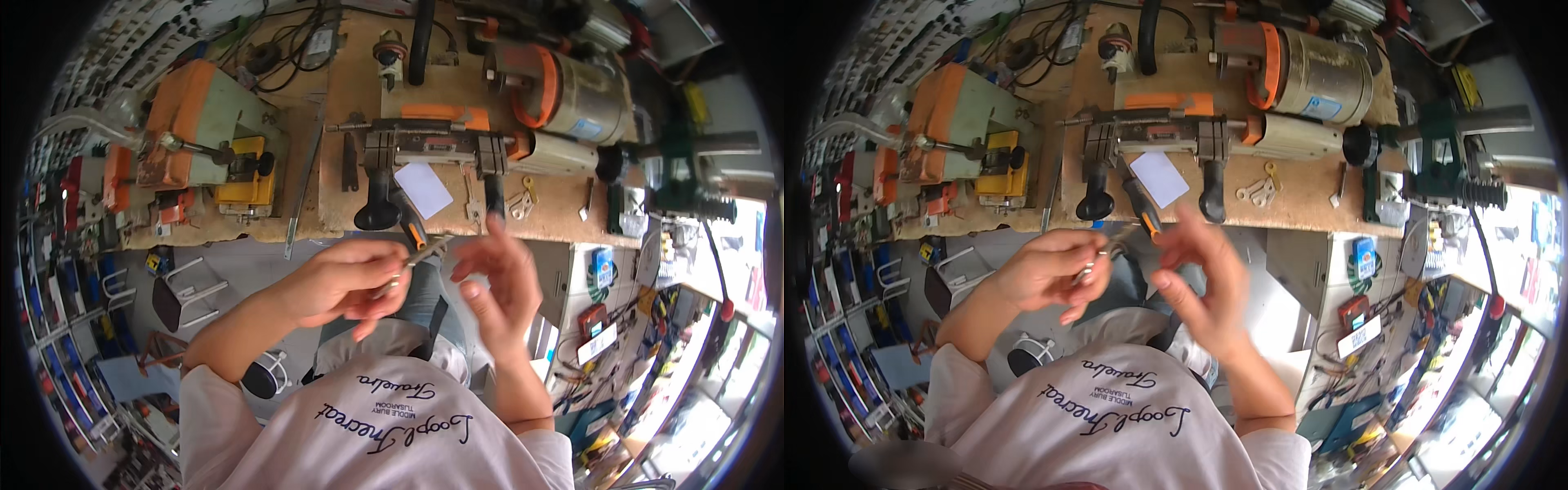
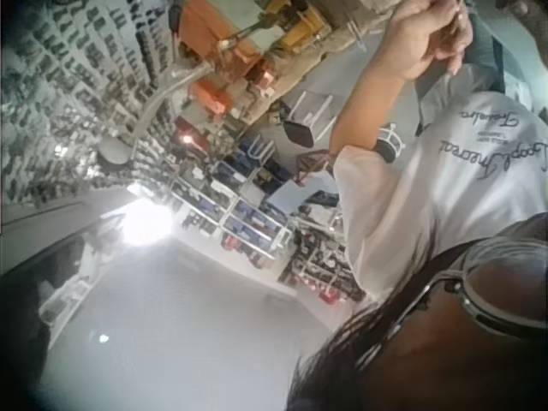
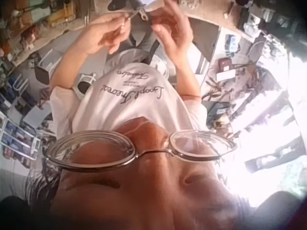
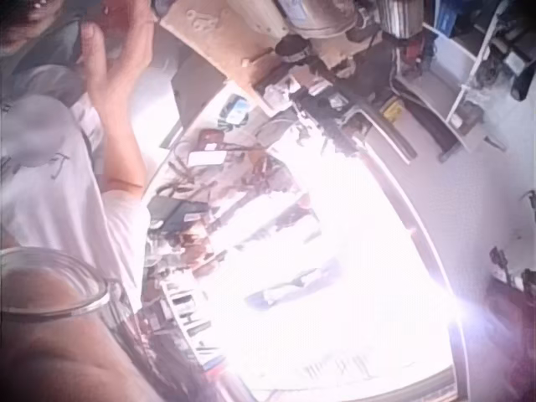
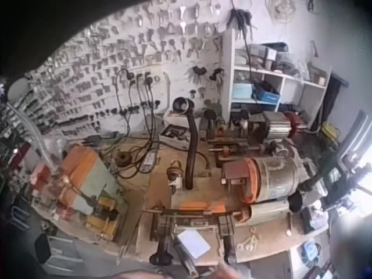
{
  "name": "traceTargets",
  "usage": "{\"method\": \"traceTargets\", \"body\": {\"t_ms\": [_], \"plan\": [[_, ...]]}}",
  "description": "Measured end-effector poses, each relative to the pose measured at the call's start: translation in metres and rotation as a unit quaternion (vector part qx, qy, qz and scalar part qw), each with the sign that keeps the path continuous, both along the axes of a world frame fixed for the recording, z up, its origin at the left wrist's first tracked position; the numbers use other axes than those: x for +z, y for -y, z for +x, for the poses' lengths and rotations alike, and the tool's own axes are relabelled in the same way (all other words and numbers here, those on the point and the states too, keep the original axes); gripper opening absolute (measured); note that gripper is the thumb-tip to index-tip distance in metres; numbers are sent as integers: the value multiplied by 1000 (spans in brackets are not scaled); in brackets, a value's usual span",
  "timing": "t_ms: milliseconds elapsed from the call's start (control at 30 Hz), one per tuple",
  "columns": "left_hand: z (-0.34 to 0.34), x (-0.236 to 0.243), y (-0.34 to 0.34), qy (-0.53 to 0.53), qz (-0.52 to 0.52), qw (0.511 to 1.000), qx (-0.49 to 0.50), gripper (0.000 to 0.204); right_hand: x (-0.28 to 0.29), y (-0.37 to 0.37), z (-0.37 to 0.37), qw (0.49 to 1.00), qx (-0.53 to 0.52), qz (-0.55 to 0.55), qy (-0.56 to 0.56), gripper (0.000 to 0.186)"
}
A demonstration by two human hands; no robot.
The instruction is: The person measures a metal key blank with a file and caliper, marks it with a pen, then secures it in a key-cutting machine and grinds the key profile against a rotating wheel. The finished key is briefly inspected.
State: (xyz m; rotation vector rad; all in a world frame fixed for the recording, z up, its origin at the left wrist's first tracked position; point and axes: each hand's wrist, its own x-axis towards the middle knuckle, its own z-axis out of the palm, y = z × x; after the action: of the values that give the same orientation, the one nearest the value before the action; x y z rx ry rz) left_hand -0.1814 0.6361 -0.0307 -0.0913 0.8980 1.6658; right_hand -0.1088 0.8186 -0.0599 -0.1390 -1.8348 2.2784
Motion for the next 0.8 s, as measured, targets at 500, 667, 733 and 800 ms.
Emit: {"method": "traceTargets", "body": {"t_ms": [500,667,733,800], "plan": [[-84,-12,-103,-715,-187,672,-42,8,-14,-83,-66,994,-51,15,98,17],[-100,-33,-105,-683,-219,694,-58,12,-46,-76,-38,971,-154,71,168,26],[-107,-34,-107,-687,-224,686,-79,15,-59,-59,-17,969,-119,-2,217,38],[-114,-35,-110,-690,-224,680,-105,17,-62,-44,-4,935,-41,-247,252,49]]}}
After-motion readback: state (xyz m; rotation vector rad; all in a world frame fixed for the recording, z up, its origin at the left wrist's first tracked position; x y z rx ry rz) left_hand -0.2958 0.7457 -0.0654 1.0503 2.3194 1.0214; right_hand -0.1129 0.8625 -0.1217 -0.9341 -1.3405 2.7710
